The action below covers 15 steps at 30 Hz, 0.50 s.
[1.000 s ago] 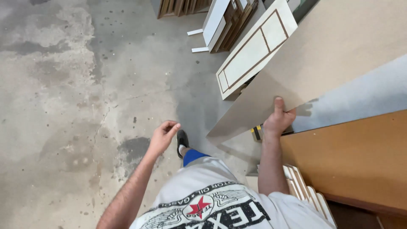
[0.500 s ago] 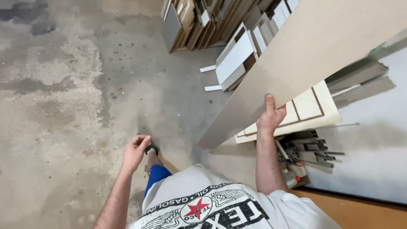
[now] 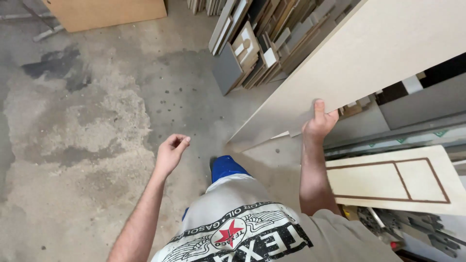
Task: Sorting and moving various wooden boards and panels in a storage area
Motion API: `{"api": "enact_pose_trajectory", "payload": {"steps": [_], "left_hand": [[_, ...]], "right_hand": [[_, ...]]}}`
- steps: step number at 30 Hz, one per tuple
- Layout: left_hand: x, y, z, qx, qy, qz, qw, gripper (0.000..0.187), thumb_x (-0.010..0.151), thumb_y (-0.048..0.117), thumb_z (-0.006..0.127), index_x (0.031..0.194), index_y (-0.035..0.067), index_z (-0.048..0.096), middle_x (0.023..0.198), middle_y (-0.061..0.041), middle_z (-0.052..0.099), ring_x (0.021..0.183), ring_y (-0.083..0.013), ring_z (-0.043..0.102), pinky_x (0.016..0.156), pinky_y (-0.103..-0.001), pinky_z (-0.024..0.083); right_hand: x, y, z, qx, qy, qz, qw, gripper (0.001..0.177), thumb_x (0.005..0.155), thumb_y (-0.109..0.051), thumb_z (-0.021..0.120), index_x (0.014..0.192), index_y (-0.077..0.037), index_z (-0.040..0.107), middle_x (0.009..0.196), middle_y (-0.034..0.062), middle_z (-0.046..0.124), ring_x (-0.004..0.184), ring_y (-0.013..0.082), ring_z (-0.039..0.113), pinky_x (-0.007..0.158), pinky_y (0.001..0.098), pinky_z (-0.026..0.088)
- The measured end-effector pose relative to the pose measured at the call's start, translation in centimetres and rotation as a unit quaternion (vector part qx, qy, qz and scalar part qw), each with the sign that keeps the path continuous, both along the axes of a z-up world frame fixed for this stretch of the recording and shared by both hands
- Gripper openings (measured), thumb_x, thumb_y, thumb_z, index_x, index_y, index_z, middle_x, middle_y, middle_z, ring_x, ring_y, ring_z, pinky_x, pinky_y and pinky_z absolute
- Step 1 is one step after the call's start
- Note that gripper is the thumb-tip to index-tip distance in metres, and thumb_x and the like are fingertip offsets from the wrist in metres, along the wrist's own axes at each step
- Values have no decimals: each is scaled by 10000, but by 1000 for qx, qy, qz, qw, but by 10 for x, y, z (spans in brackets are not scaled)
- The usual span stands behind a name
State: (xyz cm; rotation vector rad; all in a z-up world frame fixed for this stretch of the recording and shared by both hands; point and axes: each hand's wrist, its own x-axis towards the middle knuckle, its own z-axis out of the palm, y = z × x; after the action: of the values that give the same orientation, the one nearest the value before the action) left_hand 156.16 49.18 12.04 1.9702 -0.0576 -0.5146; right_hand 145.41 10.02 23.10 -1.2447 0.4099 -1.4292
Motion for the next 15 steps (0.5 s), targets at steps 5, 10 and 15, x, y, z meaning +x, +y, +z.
{"api": "enact_pose_trajectory", "payload": {"steps": [5,10,15], "left_hand": [[190,-79,7,-97,-135,-93,982,308,901,320,852,1141,148,764,995,-119,757,987,-272,740,919,-409,571],[347,-157,80,-227,-223,-166,933,641,853,163,857,1400,12,558,1273,-294,632,1247,-457,593,1100,-530,456],[513,-193,82,-274,-135,-154,940,668,929,137,788,1466,-49,437,1331,-320,579,1297,-421,558,1087,-552,469]], "right_hand": [[187,-31,-81,21,9,19,1000,166,857,29,778,967,-54,685,818,32,602,747,115,594,711,329,571],[382,-9,-107,22,3,100,995,292,793,0,832,1062,-31,724,919,31,683,840,110,584,792,346,549],[547,34,-61,-17,50,167,985,329,782,11,863,1083,-13,734,964,42,707,934,121,589,865,391,562]]}}
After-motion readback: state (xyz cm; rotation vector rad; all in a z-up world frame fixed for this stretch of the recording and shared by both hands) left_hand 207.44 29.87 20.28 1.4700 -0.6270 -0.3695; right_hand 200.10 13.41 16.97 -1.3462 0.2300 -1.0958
